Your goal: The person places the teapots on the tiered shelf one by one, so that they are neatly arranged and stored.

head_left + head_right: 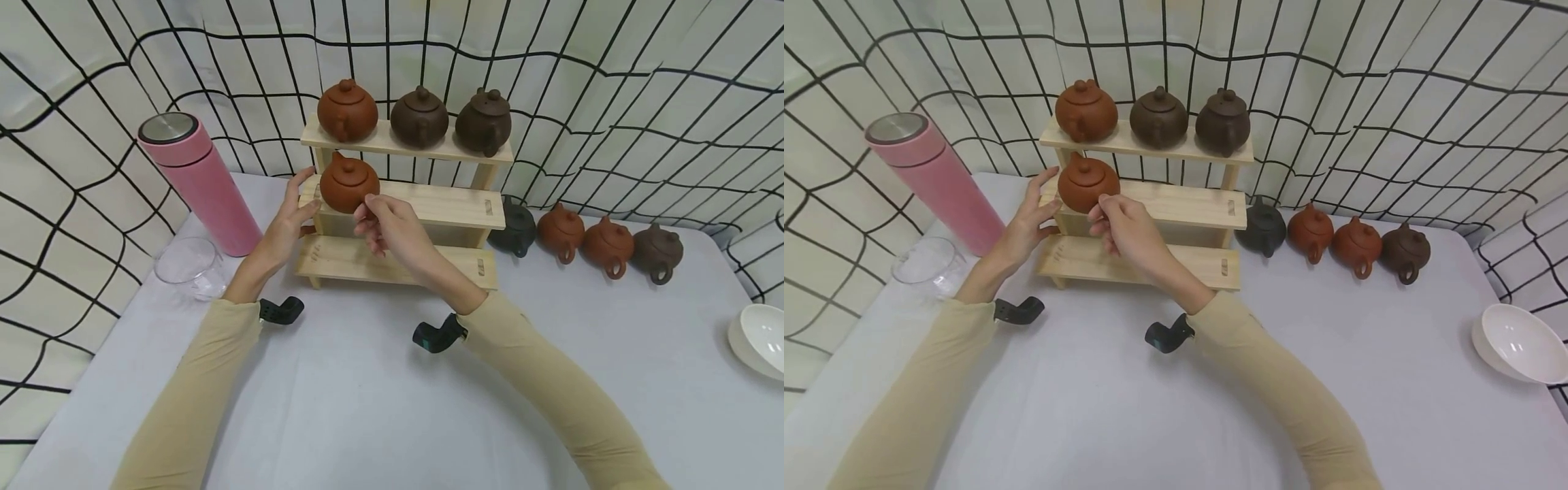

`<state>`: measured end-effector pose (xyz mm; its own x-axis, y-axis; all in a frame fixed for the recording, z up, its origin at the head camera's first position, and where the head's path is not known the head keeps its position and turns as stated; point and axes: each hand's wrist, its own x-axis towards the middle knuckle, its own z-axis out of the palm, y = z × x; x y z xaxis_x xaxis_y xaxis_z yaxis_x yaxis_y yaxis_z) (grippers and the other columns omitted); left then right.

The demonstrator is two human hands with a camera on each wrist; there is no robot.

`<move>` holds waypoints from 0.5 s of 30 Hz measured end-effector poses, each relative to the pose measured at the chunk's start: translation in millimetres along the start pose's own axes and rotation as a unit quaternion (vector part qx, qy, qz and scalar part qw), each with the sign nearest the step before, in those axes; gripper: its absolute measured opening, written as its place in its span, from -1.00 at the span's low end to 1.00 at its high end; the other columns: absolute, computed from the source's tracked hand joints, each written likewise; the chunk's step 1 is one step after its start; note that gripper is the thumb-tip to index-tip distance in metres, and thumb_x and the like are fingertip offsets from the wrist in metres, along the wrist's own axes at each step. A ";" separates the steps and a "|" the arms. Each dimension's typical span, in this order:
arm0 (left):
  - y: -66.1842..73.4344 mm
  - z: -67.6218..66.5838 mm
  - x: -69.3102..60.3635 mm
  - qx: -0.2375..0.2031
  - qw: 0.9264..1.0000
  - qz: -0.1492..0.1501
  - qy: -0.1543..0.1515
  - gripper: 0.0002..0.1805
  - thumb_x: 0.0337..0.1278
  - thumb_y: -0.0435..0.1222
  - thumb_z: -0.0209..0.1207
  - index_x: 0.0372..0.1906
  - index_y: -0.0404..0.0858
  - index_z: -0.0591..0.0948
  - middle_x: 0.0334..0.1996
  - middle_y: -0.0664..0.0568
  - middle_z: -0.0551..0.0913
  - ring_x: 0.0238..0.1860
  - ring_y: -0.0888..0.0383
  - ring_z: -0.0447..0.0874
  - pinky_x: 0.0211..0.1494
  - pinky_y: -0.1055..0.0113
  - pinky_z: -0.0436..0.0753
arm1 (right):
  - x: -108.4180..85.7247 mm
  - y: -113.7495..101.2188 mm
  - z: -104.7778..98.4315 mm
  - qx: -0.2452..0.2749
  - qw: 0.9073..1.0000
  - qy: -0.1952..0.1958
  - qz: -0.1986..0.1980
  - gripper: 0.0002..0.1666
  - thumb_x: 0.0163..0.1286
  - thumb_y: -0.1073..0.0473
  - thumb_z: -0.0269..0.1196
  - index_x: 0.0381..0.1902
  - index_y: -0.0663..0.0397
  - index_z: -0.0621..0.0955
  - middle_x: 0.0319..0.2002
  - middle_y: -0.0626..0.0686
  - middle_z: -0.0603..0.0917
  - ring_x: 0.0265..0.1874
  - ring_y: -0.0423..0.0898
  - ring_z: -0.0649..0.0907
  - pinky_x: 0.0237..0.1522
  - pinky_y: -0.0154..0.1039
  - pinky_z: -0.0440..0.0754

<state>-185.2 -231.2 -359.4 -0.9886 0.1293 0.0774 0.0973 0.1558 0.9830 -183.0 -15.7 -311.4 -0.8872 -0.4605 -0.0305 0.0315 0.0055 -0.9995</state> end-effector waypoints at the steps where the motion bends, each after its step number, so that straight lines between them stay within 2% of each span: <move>1: 0.6 0.2 0.2 0.002 1.000 0.000 0.000 -0.25 0.60 -0.16 -0.20 0.70 -0.08 -0.20 0.66 -0.13 -0.20 0.54 -0.22 0.06 0.48 -0.36 0.14 | 0.0 -0.5 0.6 -0.003 1.000 0.001 0.000 -0.56 0.76 0.12 -0.13 -0.19 0.31 0.56 -0.44 0.02 0.58 -0.63 -0.15 0.42 -0.58 -0.31 0.34; 8: 2.1 0.1 0.2 0.009 1.000 -0.004 -0.001 -0.25 0.60 -0.15 -0.22 0.70 -0.07 -0.21 0.65 -0.17 -0.16 0.52 -0.29 0.09 0.49 -0.38 0.11 | 0.0 -2.1 5.5 -0.014 1.000 -0.009 -0.007 -0.58 0.76 0.10 -0.09 -0.18 0.26 0.57 -0.42 0.05 0.63 -0.65 -0.16 0.43 -0.58 -0.32 0.34; 15: 2.3 0.0 -0.3 0.016 1.000 -0.003 0.003 -0.24 0.59 -0.14 -0.20 0.70 -0.08 -0.21 0.66 -0.12 -0.23 0.52 -0.29 0.09 0.48 -0.38 0.12 | 0.5 -2.3 9.5 -0.006 1.000 -0.012 -0.001 -0.58 0.76 0.07 -0.06 -0.18 0.25 0.58 -0.42 0.06 0.64 -0.64 -0.16 0.43 -0.56 -0.32 0.33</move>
<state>-184.7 -230.9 -357.2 -0.9899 0.1214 0.0727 0.0948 0.1873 0.9777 -179.2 -24.4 -309.0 -0.8764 -0.4808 -0.0276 0.0232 0.0151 -0.9996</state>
